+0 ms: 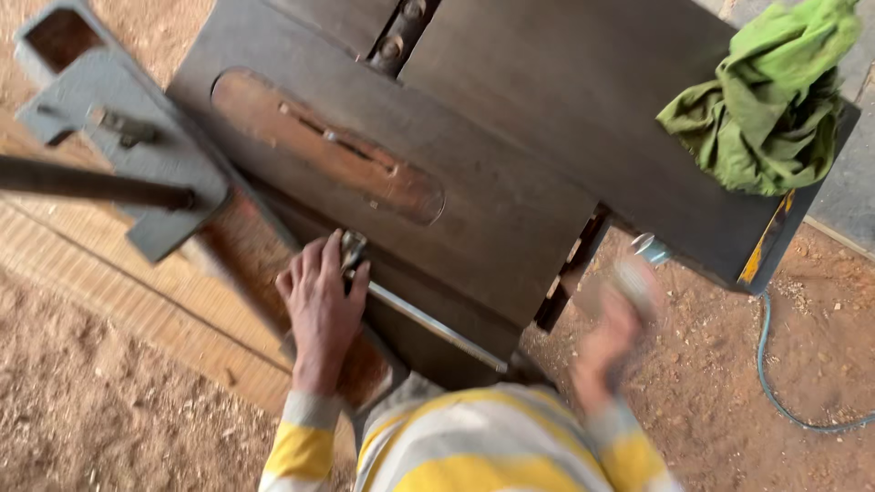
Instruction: The person cleans a long metal pipe using a green cloth while it is positioned on a workshop table.
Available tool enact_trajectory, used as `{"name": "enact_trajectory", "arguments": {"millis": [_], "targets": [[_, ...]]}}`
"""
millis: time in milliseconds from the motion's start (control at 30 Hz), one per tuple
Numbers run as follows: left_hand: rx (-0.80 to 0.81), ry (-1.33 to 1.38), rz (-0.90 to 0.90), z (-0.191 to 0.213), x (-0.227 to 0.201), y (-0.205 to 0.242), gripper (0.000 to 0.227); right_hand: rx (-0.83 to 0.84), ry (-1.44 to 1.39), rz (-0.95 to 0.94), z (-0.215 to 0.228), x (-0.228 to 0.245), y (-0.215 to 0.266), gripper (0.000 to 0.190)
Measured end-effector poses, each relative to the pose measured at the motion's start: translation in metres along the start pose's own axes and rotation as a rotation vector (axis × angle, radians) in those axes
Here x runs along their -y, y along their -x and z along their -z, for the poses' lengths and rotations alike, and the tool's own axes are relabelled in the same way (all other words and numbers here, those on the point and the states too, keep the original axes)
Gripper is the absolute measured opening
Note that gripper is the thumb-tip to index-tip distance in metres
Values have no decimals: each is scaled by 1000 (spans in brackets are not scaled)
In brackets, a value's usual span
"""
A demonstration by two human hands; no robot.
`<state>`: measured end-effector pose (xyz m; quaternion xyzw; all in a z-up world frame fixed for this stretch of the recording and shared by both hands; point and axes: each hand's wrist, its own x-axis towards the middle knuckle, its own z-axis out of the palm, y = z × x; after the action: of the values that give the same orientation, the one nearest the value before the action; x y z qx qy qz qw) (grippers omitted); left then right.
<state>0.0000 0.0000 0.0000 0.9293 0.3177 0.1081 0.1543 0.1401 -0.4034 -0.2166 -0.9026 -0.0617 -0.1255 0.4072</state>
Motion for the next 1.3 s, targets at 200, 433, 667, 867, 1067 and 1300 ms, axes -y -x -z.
{"name": "enact_trajectory", "arguments": {"millis": [200, 433, 667, 867, 1067, 1300], "targets": [[-50, -123, -45, -3, -8, -3, 56, -51, -1224, -1549, -29, -47, -43, 46], [79, -120, -148, -6, -11, -32, 43, -155, -1162, -1338, -61, -19, -51, 35], [0, 245, -413, -35, -117, -69, 44, -405, -719, -576, 52, 50, -29, 25], [155, 472, -498, -118, -219, -140, 38, -263, -459, -183, 55, 62, -133, 24], [267, 469, -405, -177, -302, -178, 32, 66, -191, -173, 37, 78, -245, 41], [-148, 519, -580, -78, -244, -145, 38, -166, 287, 364, 52, 106, -240, 46]]}}
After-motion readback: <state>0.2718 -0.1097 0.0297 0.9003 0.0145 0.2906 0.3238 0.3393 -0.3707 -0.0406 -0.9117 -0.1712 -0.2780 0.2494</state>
